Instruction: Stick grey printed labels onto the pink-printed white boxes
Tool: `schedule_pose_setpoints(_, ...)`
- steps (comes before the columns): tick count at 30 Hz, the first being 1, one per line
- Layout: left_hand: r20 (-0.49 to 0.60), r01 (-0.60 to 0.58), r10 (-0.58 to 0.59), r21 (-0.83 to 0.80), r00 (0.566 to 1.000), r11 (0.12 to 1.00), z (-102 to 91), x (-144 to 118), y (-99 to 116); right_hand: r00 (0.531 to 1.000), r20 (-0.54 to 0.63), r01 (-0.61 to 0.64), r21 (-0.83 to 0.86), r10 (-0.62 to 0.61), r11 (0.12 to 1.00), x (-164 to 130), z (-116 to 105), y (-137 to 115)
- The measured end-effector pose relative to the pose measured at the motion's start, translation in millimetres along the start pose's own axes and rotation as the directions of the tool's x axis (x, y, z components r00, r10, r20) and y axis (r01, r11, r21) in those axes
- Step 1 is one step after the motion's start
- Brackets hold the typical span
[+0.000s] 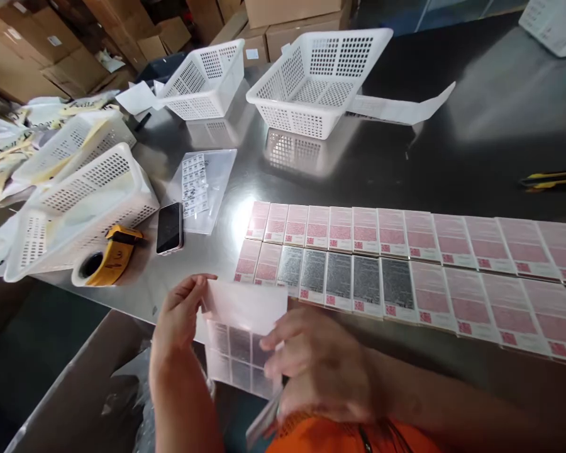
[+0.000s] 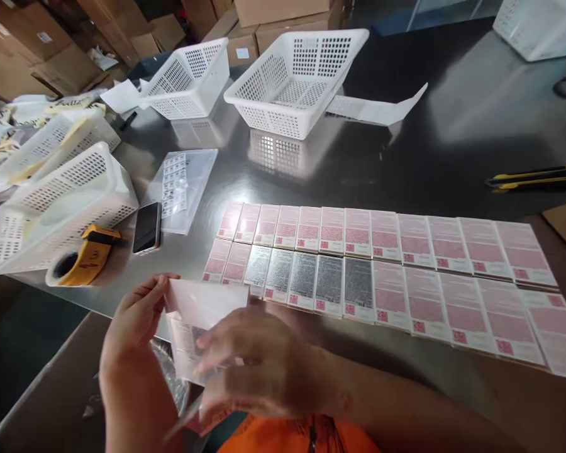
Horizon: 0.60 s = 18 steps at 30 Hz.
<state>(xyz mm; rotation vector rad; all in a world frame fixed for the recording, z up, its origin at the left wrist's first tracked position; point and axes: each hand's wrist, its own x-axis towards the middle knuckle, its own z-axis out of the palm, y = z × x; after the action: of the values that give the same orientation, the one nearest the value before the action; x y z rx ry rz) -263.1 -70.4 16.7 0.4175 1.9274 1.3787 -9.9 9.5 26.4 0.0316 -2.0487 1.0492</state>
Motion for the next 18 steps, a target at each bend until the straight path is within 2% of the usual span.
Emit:
schedule_pose_setpoints(1, 0.006, 0.002, -0.002, 0.013, 1.000, 1.000, -7.0, 2.0, -0.4, 0.992, -0.067, -0.106, 0.064, 0.110, 0.992, 5.9, -4.1, 3.0)
schedule_pose_setpoints(2, 0.016, 0.002, -0.003, 0.031, 1.000, 1.000, -11.1, 2.8, -0.4, 0.961, -0.141, -0.223, 0.123, 0.239, 0.967, 11.7, -7.7, 8.4)
schedule_pose_setpoints(3, 0.033, -0.008, 0.006, 0.065, 0.999, 0.998, -12.3, 2.8, -0.2, 0.902, -0.210, -0.342, 0.185, 0.377, 0.921, 17.2, -10.5, 16.0)
schedule_pose_setpoints(5, 0.091, -0.040, 0.026, 0.156, 0.996, 0.987, -6.3, 1.3, 0.6, 0.749, -0.270, -0.531, 0.300, 0.605, 0.792, 25.8, -13.3, 35.1)
schedule_pose_setpoints(6, 0.132, -0.053, 0.028, 0.196, 0.991, 0.979, -0.3, 0.3, 1.1, 0.683, -0.270, -0.592, 0.340, 0.679, 0.731, 28.7, -13.3, 45.1)
schedule_pose_setpoints(8, 0.257, -0.091, 0.024, 0.253, 0.966, 0.963, 14.1, -1.2, 2.5, 0.593, -0.264, -0.670, 0.363, 0.761, 0.648, 32.7, -11.5, 62.2)
schedule_pose_setpoints(11, 0.444, -0.143, 0.019, 0.246, 0.896, 0.959, 32.9, -1.5, 5.0, 0.523, -0.309, -0.715, 0.347, 0.794, 0.607, 36.3, -6.1, 76.6)
schedule_pose_setpoints(13, 0.515, -0.162, 0.012, 0.247, 0.857, 0.955, 40.9, -0.3, 6.3, 0.488, -0.322, -0.731, 0.358, 0.812, 0.581, 38.1, -1.4, 80.2)
schedule_pose_setpoints(15, 0.528, -0.172, 0.003, 0.270, 0.849, 0.947, 45.8, 1.7, 6.4, 0.461, -0.327, -0.739, 0.373, 0.825, 0.561, 39.1, 3.7, 82.0)
schedule_pose_setpoints(18, 0.485, -0.219, 0.042, 0.316, 0.874, 0.923, 50.1, 4.7, 4.7, 0.440, -0.330, -0.754, 0.369, 0.835, 0.543, 39.3, 9.9, 83.6)
